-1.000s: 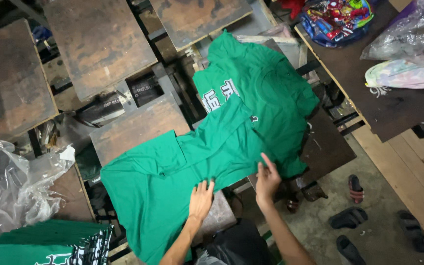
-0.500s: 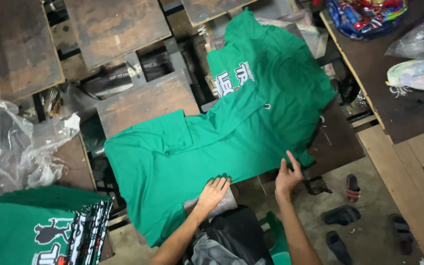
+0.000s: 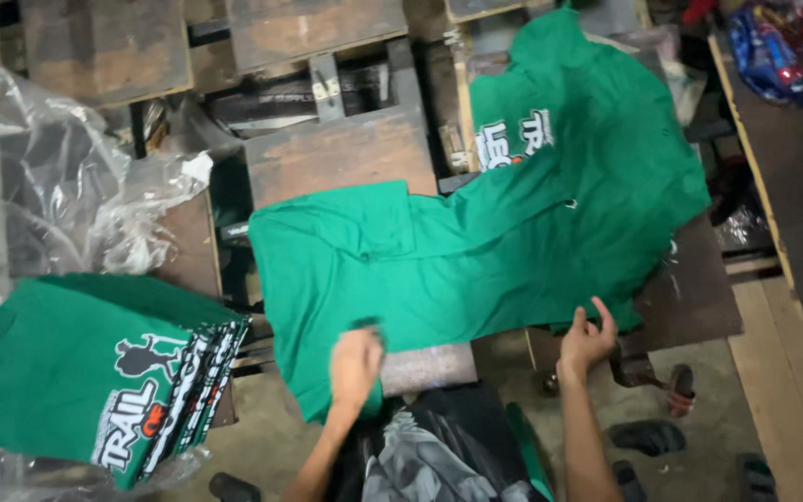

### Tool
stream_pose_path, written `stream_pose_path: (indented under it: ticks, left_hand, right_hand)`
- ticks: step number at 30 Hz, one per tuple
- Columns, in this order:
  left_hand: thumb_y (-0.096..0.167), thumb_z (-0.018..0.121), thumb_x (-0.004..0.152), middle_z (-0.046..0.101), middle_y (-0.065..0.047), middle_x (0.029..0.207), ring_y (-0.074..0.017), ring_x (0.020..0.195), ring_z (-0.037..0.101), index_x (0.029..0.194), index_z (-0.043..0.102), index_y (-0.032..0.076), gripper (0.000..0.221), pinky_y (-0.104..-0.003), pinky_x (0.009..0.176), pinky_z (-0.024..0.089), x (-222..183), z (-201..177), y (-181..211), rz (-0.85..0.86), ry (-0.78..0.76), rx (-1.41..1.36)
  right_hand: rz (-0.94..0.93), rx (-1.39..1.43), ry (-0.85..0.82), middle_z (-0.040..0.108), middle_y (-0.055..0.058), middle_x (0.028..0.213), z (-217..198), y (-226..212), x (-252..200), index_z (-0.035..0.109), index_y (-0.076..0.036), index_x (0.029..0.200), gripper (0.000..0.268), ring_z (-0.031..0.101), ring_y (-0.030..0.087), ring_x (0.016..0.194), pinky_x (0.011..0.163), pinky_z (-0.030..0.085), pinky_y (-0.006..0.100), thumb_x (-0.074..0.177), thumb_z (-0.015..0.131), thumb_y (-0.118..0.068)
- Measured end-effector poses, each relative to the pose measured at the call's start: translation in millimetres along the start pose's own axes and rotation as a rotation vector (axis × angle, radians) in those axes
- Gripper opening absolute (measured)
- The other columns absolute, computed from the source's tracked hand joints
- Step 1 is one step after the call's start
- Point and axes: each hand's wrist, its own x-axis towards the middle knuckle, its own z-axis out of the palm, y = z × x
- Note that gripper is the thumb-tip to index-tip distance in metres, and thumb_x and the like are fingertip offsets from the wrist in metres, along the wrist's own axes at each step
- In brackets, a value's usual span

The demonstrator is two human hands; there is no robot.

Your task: The person folds a green t-shirt on a workstation, smoothing the fabric and folding the sleeves and body until it is a compact rectangle, then places it on a stack of other folded shirts.

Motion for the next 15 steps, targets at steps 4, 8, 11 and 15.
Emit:
stream_pose_path:
  ticks: [4, 8, 11, 15]
  left_hand:
    - [0.027, 0.06, 0.095, 0.058, -0.016, 0.109, -0.0348, 0.104, 0.059, 0.119, 0.055, 0.008, 0.031, -0.047, 0.092, 0.047, -38.9, -18.3, -44.5, -0.605, 0.243, 0.5]
    - [0.046, 0.05, 0.104, 0.051, -0.021, 0.114, -0.0416, 0.107, 0.05, 0.118, 0.051, 0.002, 0.046, -0.055, 0.087, 0.045, -65.3, -10.3, -67.3, -0.878, 0.239, 0.504]
    - [0.038, 0.051, 0.102, 0.054, -0.017, 0.108, -0.0397, 0.103, 0.053, 0.111, 0.056, 0.008, 0.032, -0.054, 0.085, 0.045, -65.0, -18.4, -63.7, -0.826, 0.247, 0.478]
    - [0.031, 0.051, 0.101, 0.058, -0.019, 0.113, -0.0407, 0.107, 0.054, 0.119, 0.059, 0.005, 0.033, -0.055, 0.084, 0.045, -24.4, -43.0, -45.4, -0.679, 0.33, 0.332]
  right_hand:
    - [-0.034, -0.049, -0.01, 0.042, 0.011, 0.119, 0.6, -37.3, -10.1, 0.072, -0.014, 0.129, 0.046, 0.066, 0.024, 0.083, 0.086, 0.056, 0.039, 0.089, 0.071, 0.01]
    - [-0.12, -0.335, -0.031, 0.052, 0.021, 0.128, -6.6, -46.7, -4.4, 0.071, -0.011, 0.125, 0.028, 0.055, 0.026, 0.061, 0.059, 0.049, 0.043, 0.102, 0.067, 0.003]
    - [-0.327, -0.529, 0.094, 0.049, 0.022, 0.12, 3.2, -72.9, -16.1, 0.071, -0.008, 0.117, 0.028, 0.056, 0.038, 0.074, 0.064, 0.049, 0.052, 0.097, 0.072, 0.011]
    - [-0.571, -0.421, -0.244, 0.061, 0.021, 0.112, 55.7, -110.5, -42.7, 0.067, 0.002, 0.118, 0.016, 0.056, 0.039, 0.11, 0.1, 0.042, 0.05, 0.104, 0.059, 0.003]
